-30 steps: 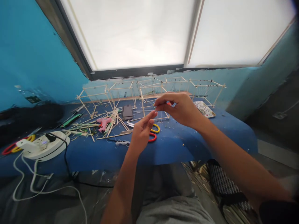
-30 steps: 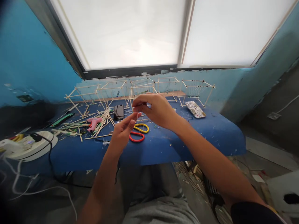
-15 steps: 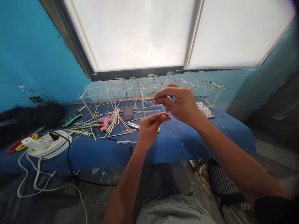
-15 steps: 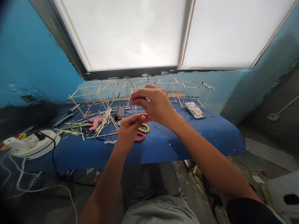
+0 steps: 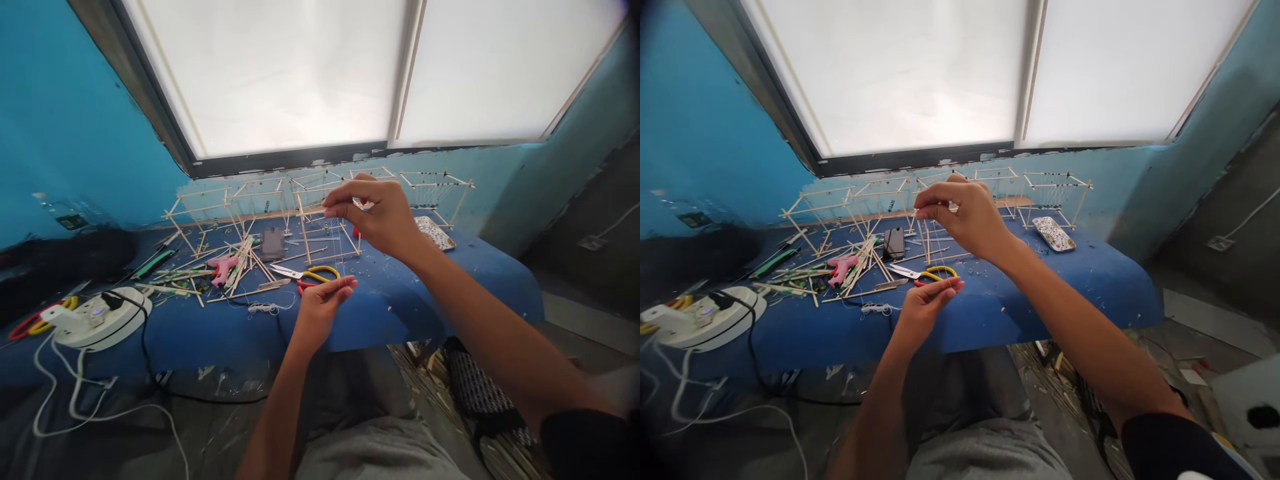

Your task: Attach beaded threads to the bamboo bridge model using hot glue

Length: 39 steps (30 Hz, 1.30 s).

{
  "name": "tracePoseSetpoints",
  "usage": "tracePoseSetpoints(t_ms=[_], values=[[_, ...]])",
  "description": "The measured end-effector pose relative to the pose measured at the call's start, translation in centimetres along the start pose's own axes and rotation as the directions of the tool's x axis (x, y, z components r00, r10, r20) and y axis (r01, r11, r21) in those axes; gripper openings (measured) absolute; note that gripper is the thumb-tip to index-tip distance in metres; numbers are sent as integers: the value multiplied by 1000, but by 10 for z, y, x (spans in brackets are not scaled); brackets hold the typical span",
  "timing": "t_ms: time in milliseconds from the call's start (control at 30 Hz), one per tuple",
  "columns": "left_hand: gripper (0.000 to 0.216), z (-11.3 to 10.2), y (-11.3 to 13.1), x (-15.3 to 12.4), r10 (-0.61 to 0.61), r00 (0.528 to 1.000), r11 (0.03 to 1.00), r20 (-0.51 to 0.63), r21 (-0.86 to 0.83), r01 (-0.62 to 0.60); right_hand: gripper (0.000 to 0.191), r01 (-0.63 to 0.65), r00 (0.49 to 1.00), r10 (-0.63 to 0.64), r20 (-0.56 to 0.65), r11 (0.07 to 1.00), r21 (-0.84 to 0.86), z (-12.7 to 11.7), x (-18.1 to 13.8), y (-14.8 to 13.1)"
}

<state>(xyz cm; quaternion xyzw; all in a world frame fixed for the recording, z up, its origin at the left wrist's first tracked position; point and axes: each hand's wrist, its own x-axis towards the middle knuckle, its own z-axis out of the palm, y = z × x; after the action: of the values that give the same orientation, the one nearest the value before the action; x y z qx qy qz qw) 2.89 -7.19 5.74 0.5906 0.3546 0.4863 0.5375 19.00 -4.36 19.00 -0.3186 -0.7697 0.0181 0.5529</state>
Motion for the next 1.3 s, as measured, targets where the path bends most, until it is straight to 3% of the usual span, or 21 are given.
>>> tracePoseSetpoints(t_ms=[67,133,200,267,400,533,767,933,1033,1100,1300], values=[[38,-15,7,0,60,995,970,-80,240,-40,8,-9,1000,9,5,1000,-4,0,0,-1],[34,-28,20,3,215,955,918,-202,375,-127,9,-27,1000,27,12,1000,-5,1,0,-2],[30,-34,36,8,344,894,897,-288,383,-222,10,-47,999,47,14,999,-4,1,0,-4],[30,-32,52,13,389,873,901,-294,321,-293,11,-47,999,47,11,999,2,3,-1,-6],[30,-14,69,24,366,913,927,-178,148,-343,15,-45,998,43,34,999,32,5,-3,-8],[26,1,67,30,329,929,943,-167,19,-331,16,-77,997,76,29,996,37,6,-6,-6],[21,5,58,30,262,950,954,-173,-104,-282,13,-91,995,88,53,993,69,9,-10,1],[23,2,55,27,211,964,968,-160,-104,-230,12,-153,988,148,55,981,115,5,-17,12],[25,-6,46,18,171,967,977,-190,-97,-192,23,-321,947,321,-16,947,28,1,-44,37],[25,-13,38,10,124,965,985,-231,-89,-148,25,-485,874,481,-60,871,-75,3,-73,61],[25,-23,10,-13,-3,955,995,-297,-92,-26,19,-641,741,668,59,732,-230,35,-145,114]])
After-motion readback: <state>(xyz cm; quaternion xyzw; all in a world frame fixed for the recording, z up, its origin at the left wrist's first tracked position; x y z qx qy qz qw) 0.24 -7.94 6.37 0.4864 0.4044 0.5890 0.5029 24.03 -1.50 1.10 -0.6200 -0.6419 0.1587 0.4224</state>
